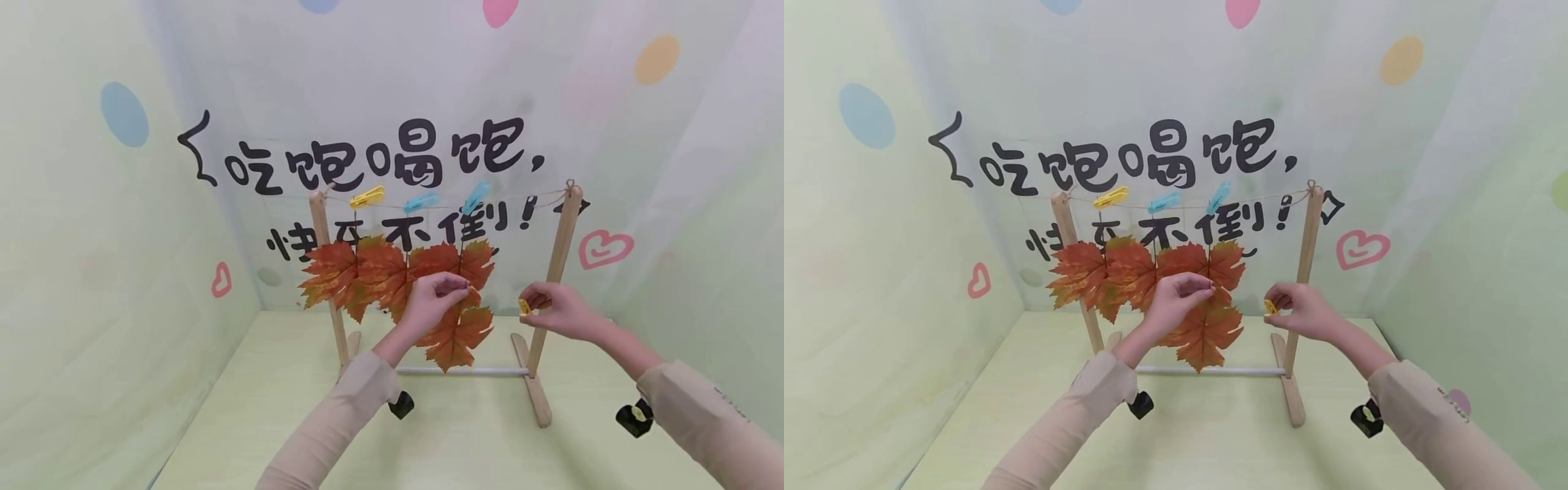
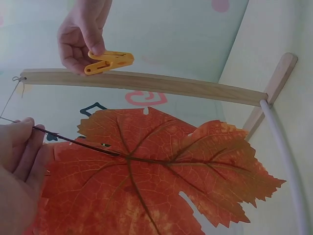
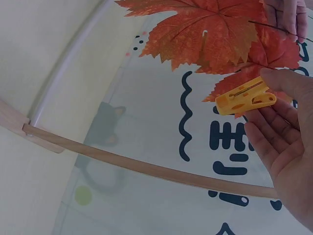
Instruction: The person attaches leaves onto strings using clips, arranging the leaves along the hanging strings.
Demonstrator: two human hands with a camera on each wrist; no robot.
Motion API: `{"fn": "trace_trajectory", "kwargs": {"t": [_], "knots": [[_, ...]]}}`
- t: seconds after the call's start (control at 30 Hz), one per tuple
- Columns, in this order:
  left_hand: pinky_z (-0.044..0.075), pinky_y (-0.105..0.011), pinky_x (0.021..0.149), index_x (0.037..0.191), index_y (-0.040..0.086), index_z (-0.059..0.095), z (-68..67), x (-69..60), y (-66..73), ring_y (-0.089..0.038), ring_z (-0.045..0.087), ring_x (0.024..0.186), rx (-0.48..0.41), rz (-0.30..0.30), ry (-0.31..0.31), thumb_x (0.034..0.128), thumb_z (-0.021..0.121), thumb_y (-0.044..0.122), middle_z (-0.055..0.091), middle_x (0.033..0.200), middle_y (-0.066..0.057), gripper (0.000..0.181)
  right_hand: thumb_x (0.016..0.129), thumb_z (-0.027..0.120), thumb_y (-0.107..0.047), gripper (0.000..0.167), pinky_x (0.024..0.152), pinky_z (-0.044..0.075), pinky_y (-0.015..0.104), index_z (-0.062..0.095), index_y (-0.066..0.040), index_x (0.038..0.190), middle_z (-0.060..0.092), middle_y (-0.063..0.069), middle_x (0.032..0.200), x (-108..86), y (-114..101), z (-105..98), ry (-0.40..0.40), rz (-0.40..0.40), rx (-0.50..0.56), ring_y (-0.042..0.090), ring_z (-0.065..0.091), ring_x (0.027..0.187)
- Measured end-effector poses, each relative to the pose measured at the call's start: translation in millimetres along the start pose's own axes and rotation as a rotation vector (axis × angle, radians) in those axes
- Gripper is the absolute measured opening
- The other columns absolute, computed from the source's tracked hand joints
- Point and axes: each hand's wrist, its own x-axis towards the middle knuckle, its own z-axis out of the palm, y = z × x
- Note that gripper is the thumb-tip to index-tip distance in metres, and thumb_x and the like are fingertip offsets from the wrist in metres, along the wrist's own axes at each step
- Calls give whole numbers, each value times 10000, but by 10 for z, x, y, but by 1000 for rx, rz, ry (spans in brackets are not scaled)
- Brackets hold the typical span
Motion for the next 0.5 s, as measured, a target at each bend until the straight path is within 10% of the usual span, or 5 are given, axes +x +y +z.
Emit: {"fn": "trace_trajectory", "kwargs": {"t": [0.5], "knots": [[512,-204,714,995,-26,653,133,387,8,-186,637,815,-27,5,-62,824,643,68,672,956,-132,195,693,741,33,252,657,503,165,605,41,906,628,78,810,182,-178,-345,134,-108,-63,209,597,728]]}}
